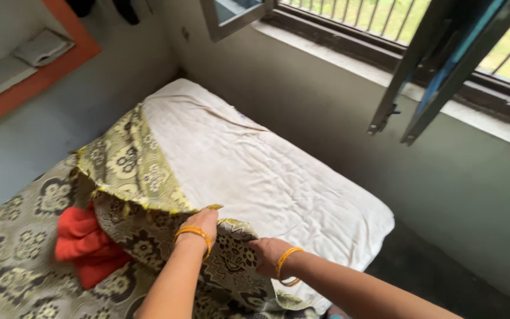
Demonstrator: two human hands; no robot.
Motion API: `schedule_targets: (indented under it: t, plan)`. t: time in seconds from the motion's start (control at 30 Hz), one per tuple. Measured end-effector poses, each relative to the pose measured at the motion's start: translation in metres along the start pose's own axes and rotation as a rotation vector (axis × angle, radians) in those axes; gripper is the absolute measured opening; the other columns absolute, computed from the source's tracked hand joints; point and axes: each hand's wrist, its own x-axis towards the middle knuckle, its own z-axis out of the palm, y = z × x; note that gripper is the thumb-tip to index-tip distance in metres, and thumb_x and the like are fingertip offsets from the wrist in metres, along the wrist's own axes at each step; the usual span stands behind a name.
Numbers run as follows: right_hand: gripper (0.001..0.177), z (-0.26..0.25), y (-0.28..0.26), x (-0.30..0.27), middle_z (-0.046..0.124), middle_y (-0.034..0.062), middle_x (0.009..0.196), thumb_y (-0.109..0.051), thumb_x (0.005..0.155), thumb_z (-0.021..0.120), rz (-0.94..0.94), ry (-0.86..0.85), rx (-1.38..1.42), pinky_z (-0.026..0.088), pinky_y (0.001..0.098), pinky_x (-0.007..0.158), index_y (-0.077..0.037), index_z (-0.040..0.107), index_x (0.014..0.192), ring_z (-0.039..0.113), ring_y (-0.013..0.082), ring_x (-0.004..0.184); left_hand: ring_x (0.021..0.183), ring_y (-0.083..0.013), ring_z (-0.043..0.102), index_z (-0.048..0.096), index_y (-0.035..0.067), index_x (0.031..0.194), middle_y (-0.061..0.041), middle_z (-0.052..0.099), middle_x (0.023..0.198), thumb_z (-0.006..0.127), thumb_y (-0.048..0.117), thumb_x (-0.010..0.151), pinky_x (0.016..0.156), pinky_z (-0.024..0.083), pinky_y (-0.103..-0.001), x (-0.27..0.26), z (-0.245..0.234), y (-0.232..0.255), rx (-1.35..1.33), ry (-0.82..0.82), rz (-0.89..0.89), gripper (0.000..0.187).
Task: The person spreads a patterned bedsheet over a mattress, smoothing and tucking the edges to fit the mattress. The person adjusts the sheet around the corners and sides to ensure it is flat and secure.
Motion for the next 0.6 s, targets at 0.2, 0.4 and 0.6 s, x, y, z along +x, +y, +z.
schedule_targets:
  t: [0.2, 0.4, 0.6]
  plan:
    - [0.06, -0.043, 0.078, -0.024, 0.07, 0.0163, 0.123, -0.028, 0.082, 0.075, 0.167, 0.078, 0.026, 0.053, 0.0419, 0.099, -0.015, 0.062, 0.138, 0.065, 0.0327, 0.117, 0.131, -0.0359, 0.057, 0.061, 0.009, 0.126, -0.015, 0.055, 0.142, 0.06, 0.0, 0.094, 0.107, 0.049, -0.048, 0.039, -0.018, 0.107, 0.107, -0.037, 0.176, 0.033]
    - [0.072, -0.067, 0.153, -0.055, 0.066, 0.0157, 0.128, -0.011, 0.071, 0.076, 0.374, 0.217, 0.016, 0.05, 0.0404, 0.103, -0.012, 0.057, 0.14, 0.062, 0.0329, 0.121, 0.132, -0.0354, 0.053, 0.056, 0.013, 0.127, -0.01, 0.052, 0.144, 0.058, -0.004, 0.09, 0.108, 0.047, -0.048, 0.078, -0.016, 0.204, 0.06, -0.052, 0.332, 0.04]
    - [0.066, -0.104, 0.232, -0.102, 0.066, 0.0168, 0.126, -0.012, 0.072, 0.079, 0.576, 0.44, 0.052, 0.051, 0.0418, 0.102, -0.009, 0.059, 0.135, 0.063, 0.0332, 0.119, 0.125, -0.0368, 0.056, 0.054, 0.011, 0.124, -0.012, 0.055, 0.136, 0.051, -0.005, 0.091, 0.102, 0.047, -0.048, 0.122, 0.023, 0.296, -0.074, 0.087, 0.614, 0.037]
